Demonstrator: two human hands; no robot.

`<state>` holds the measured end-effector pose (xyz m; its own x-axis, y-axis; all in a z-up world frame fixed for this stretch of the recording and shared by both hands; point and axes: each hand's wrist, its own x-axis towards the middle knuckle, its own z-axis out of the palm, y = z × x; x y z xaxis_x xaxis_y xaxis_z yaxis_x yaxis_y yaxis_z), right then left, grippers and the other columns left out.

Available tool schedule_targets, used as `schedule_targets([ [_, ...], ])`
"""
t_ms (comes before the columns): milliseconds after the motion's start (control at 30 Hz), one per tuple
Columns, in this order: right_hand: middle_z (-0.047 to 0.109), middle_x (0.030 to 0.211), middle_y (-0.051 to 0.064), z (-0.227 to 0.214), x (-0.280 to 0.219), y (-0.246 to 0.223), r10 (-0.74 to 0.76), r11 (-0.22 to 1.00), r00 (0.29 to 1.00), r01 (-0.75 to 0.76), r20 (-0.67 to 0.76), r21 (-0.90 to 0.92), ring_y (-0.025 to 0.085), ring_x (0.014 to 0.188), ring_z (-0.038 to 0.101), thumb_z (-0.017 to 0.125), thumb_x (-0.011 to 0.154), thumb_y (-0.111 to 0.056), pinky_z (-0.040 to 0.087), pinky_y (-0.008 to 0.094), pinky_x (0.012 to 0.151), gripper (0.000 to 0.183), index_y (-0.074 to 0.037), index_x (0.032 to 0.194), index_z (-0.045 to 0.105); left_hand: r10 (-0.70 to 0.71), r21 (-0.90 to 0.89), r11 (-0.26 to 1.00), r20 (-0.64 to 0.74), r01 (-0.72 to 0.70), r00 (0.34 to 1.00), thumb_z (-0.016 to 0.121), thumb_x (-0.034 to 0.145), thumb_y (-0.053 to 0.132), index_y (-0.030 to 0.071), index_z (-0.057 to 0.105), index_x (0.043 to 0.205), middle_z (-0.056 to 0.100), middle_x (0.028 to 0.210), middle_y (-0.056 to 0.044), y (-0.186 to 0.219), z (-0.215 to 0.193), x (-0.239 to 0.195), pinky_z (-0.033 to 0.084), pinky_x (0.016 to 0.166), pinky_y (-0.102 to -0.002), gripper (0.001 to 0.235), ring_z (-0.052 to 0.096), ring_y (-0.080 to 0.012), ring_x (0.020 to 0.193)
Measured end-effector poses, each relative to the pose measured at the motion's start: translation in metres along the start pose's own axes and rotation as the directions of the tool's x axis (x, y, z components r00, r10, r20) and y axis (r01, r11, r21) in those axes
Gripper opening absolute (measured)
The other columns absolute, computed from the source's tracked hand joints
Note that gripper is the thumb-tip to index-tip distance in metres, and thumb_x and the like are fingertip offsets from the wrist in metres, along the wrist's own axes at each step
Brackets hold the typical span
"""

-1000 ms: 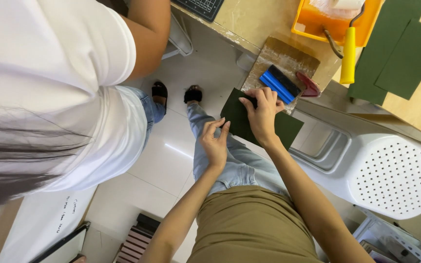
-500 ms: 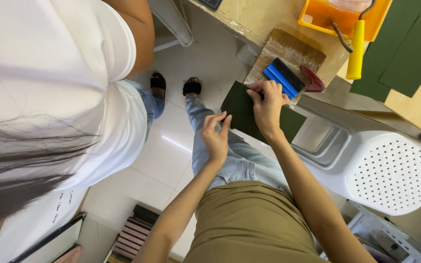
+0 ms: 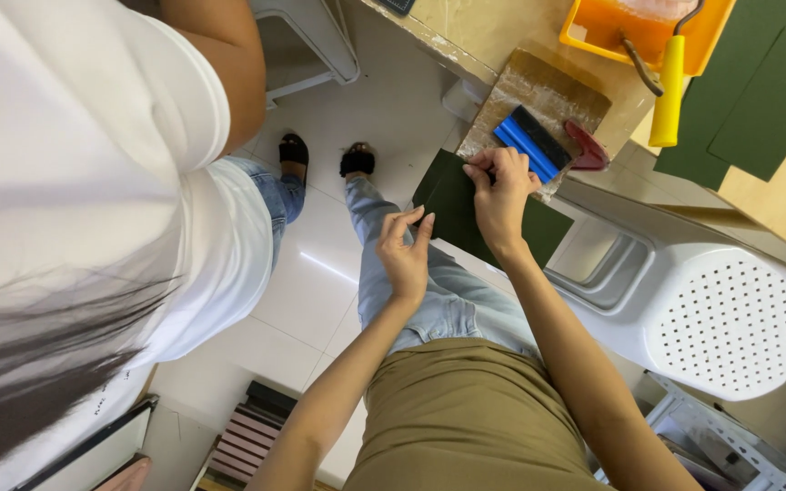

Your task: Applying green adhesive sheets to white rectangular boxes and smoothing them with a blue scraper tool.

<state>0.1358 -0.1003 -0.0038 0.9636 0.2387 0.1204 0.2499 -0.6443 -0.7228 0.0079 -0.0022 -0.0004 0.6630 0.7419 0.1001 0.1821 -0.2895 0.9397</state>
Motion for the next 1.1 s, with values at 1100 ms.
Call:
schedule_targets([
  [1100,0.05,0.085,-0.008,0.013,-0.001,0.014,-0.05,0.995,0.997,0.044,-0.062,-0.095,0.014,0.09,0.052,0.084,0.084,-0.022,0.026,0.042,0.09,0.023,-0.022,0.088,0.061,-0.009,-0.017,1.0,-0.033,0.008,0.999,0.08,0.089,0.013,0.011,0.073,0.095,0.064,0.088,0.001,-0.003,0.003,-0.005,0.056,0.08,-0.034,0.01,0.072,-0.0251,0.093],
])
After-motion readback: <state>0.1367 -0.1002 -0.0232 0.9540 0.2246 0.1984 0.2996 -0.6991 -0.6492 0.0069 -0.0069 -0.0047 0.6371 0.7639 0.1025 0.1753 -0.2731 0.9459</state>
